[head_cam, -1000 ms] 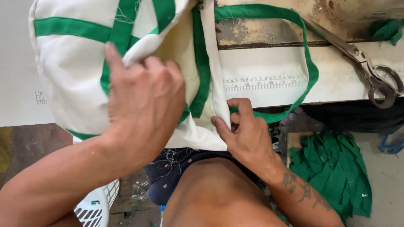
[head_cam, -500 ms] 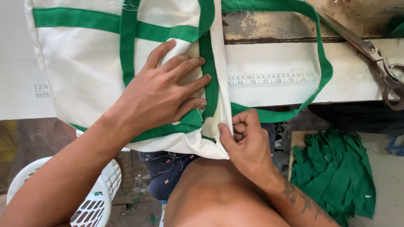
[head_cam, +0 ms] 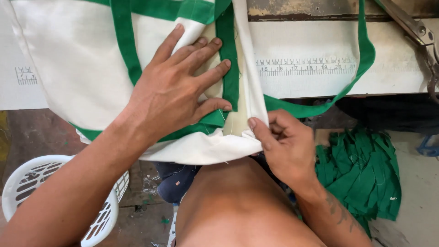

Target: Sewing a zipper onto a white and green canvas tote bag using an industrial sewing machine.

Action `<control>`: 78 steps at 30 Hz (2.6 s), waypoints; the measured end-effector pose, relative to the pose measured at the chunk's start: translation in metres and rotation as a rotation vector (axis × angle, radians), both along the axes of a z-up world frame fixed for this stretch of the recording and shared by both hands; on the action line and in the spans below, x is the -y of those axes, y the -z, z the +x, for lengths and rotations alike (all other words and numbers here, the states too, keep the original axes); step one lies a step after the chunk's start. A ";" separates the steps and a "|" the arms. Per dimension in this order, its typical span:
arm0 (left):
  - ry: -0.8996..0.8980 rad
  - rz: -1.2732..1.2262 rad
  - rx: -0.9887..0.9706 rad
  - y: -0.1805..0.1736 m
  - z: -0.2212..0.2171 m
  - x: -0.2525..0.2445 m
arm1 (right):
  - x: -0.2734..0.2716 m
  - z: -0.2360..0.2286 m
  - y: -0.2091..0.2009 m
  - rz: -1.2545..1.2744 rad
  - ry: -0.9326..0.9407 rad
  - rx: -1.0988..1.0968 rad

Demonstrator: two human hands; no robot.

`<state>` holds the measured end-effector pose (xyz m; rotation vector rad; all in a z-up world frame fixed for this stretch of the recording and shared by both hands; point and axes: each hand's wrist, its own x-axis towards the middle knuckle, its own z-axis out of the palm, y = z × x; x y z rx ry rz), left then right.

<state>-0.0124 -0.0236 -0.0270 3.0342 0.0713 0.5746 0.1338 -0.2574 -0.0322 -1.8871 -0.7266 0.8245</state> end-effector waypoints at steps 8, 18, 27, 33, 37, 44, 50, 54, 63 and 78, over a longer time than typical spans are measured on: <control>-0.080 0.031 -0.001 -0.008 0.003 0.007 | 0.000 0.006 0.001 -0.061 -0.309 0.648; -0.060 0.092 -0.067 -0.033 0.007 -0.009 | -0.019 0.009 0.004 -0.390 -0.577 0.751; 0.062 0.159 0.023 0.000 0.043 -0.045 | -0.021 0.004 -0.003 -0.399 -0.599 0.766; 0.071 0.201 0.030 0.019 0.031 -0.057 | -0.054 0.055 -0.039 -0.428 -0.729 0.642; 0.092 0.122 0.017 0.016 0.031 -0.056 | -0.118 0.129 -0.009 0.237 -0.630 1.031; 0.090 0.006 -0.041 0.001 0.042 -0.068 | -0.142 0.148 0.016 0.217 -0.890 1.085; -0.180 0.482 0.095 0.009 0.039 -0.074 | -0.140 0.148 0.015 0.200 -0.908 1.114; -0.164 0.461 0.120 0.010 0.038 -0.074 | -0.139 0.146 0.015 0.192 -0.897 1.131; -0.134 0.400 0.116 0.015 0.039 -0.077 | -0.139 0.145 0.013 0.120 -0.871 1.096; -0.057 0.329 0.184 0.013 0.043 -0.095 | -0.154 0.153 0.006 0.114 -0.878 1.128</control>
